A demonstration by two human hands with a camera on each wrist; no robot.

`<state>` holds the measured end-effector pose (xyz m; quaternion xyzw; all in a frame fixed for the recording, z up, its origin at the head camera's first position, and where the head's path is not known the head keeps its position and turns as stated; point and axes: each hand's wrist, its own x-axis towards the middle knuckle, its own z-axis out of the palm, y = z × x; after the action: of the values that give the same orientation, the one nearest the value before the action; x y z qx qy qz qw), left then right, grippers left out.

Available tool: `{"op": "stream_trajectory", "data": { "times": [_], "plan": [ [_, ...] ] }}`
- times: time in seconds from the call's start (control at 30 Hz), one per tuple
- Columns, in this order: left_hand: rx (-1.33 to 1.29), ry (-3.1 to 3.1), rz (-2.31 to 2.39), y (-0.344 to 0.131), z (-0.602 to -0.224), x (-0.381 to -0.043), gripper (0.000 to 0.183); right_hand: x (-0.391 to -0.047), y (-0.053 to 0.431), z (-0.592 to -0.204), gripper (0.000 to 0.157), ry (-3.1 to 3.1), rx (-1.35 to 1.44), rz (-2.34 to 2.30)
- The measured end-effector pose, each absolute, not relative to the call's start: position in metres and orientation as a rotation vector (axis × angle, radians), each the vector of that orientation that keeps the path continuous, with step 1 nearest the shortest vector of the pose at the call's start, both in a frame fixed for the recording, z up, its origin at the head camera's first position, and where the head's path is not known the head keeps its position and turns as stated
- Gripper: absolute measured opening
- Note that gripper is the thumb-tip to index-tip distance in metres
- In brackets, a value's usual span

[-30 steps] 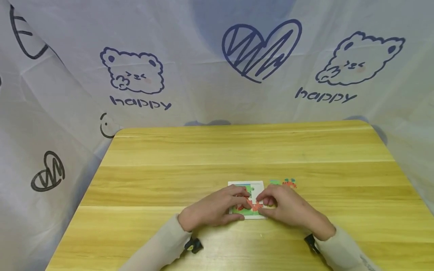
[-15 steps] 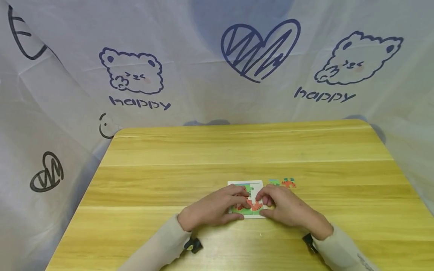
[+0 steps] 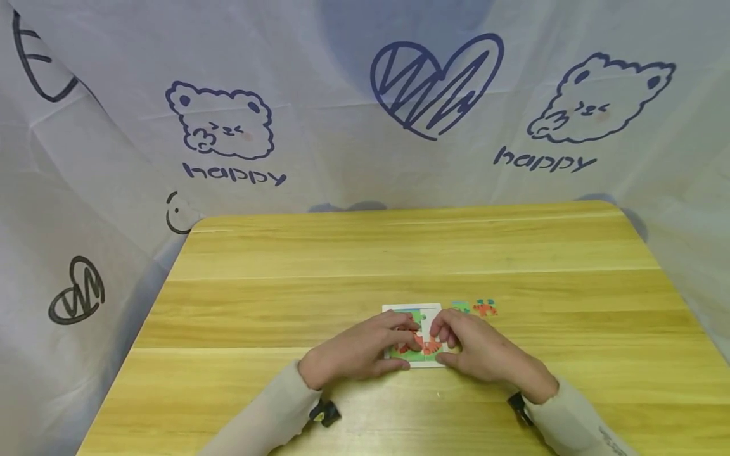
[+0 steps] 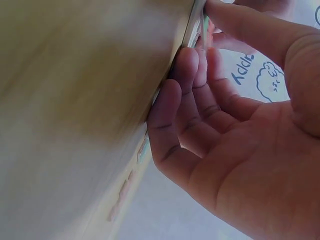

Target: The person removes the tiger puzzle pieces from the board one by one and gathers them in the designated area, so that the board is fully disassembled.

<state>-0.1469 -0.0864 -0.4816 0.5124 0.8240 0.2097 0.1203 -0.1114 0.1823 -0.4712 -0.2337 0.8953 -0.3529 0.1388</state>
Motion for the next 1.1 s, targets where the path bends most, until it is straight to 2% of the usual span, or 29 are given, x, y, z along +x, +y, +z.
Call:
{"op": "stream_trajectory", "data": {
  "times": [0.13,0.37,0.87,1.1],
  "plan": [
    [1.501,2.42,0.594,-0.086,-0.482,-0.146,0.027,-0.112,0.183,-0.472,0.03,2.555,-0.717,-1.08],
    [1.506,2.45,0.533,-0.085,-0.48,-0.144,0.028,-0.114,0.193,-0.465,0.017,2.49,-0.729,-1.171],
    [1.513,2.456,0.523,-0.085,-0.478,-0.144,0.027,-0.128,0.237,-0.438,0.018,2.658,-0.527,-1.273],
    [1.508,2.454,0.519,-0.085,-0.478,-0.144,0.027,-0.136,0.262,-0.439,0.019,2.785,-0.51,-1.298]
  ]
}}
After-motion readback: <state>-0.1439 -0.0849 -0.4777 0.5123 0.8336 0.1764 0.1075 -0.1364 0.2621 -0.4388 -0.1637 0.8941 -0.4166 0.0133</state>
